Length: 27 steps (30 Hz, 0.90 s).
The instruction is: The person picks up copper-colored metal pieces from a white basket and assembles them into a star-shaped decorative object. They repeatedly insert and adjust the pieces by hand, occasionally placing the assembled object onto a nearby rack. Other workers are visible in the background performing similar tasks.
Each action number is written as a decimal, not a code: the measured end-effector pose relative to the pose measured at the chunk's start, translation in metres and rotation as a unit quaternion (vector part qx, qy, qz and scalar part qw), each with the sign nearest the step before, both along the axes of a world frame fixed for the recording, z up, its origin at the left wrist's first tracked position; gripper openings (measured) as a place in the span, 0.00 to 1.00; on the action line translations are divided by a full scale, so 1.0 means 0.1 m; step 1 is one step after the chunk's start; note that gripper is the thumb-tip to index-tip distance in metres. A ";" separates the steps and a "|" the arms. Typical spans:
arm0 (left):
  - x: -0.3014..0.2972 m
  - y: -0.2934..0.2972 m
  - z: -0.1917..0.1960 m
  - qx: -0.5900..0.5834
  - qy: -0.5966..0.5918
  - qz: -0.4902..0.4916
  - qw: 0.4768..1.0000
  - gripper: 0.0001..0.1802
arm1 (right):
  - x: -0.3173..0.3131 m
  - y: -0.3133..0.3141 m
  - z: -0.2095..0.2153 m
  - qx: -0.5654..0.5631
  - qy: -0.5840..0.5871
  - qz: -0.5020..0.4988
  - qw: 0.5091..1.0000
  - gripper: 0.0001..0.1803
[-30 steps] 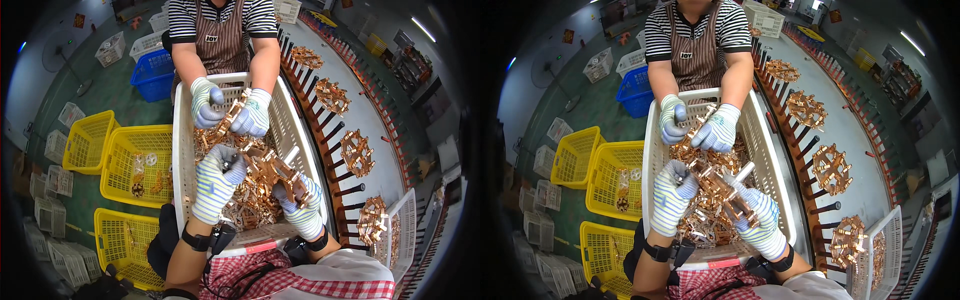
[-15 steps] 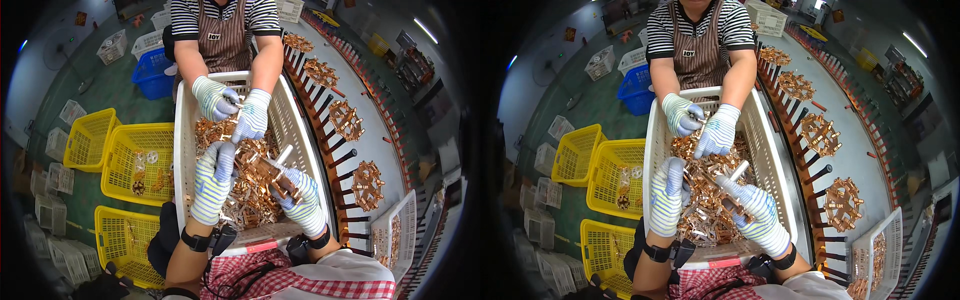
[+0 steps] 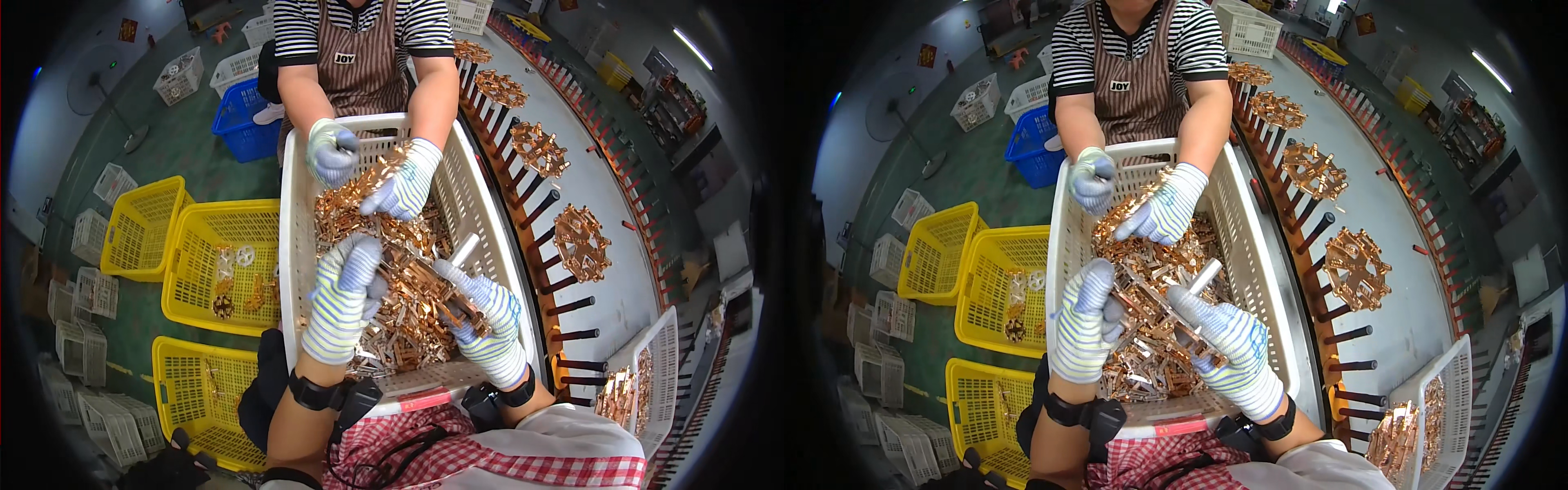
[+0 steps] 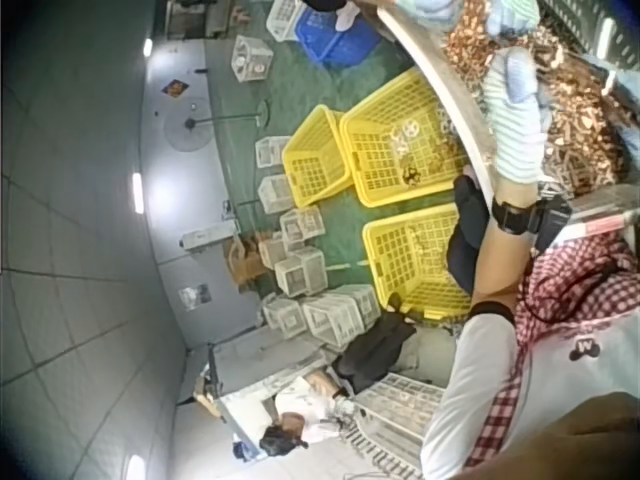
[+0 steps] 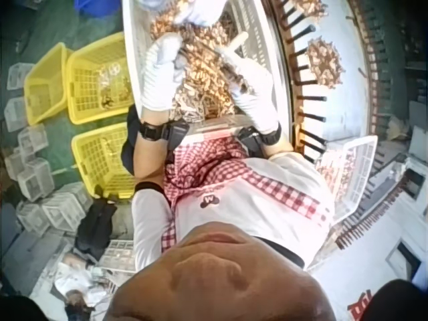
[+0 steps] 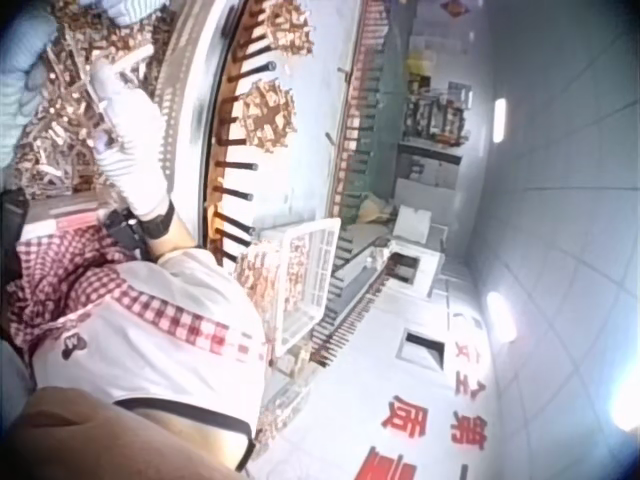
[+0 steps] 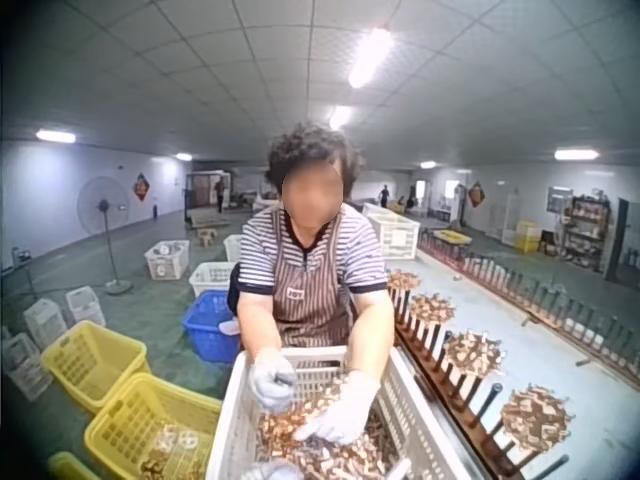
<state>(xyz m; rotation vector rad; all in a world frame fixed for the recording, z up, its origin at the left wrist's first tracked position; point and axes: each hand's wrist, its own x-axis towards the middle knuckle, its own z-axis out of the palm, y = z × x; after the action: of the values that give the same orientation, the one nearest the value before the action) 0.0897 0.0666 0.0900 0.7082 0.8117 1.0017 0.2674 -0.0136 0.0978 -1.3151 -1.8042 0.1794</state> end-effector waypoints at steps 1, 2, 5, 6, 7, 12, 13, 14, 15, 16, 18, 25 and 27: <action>0.00 0.01 -0.03 0.127 0.095 0.042 0.986 0.11 | 0.01 -0.01 -0.05 0.012 0.026 -0.047 0.998 0.19; 0.01 0.03 -0.11 0.250 0.187 0.083 0.946 0.10 | 0.04 -0.01 -0.18 0.024 0.052 -0.095 0.994 0.17; 0.05 -0.02 -0.18 0.409 0.312 0.143 0.846 0.10 | 0.20 -0.06 -0.44 0.007 0.245 -0.138 0.960 0.11; 0.05 -0.01 -0.19 0.364 0.274 0.112 0.883 0.10 | 0.15 -0.11 -0.34 -0.039 0.217 -0.165 0.961 0.11; 0.05 0.00 -0.19 0.317 0.234 0.081 0.916 0.10 | 0.09 0.00 -0.27 0.088 0.043 -0.131 0.986 0.17; 0.11 0.01 -0.13 0.286 0.201 0.045 0.936 0.10 | 0.10 0.04 -0.23 -0.035 -0.012 0.003 0.999 0.37; 0.10 0.01 -0.12 0.313 0.215 0.041 0.924 0.10 | 0.11 0.03 -0.22 -0.050 -0.019 0.010 0.999 0.38; 0.08 0.01 -0.11 0.330 0.226 0.043 0.915 0.09 | 0.09 0.02 -0.20 -0.046 -0.010 0.012 0.999 0.37; 0.07 0.03 -0.12 0.346 0.237 0.043 0.907 0.08 | 0.07 0.02 -0.18 -0.043 0.001 0.014 0.999 0.37; 0.06 0.04 -0.12 0.362 0.249 0.044 0.897 0.07 | 0.05 0.03 -0.16 -0.041 0.011 0.017 0.999 0.36; 0.07 0.04 -0.12 0.429 0.334 0.100 0.833 0.08 | 0.04 0.02 -0.15 -0.054 0.024 0.006 0.998 0.35; -0.04 0.08 -0.07 0.079 0.032 -0.034 0.996 0.10 | -0.01 0.04 -0.12 -0.052 0.050 0.008 0.997 0.30; 0.01 0.08 -0.10 0.305 0.181 0.037 0.934 0.10 | -0.02 0.02 -0.12 -0.061 0.058 -0.002 0.996 0.23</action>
<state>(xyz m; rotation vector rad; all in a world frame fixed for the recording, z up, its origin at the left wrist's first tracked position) 0.0906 0.0750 0.0796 1.4389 0.8490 1.2240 0.2655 -0.0114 0.0861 -1.3644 -1.7146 0.3606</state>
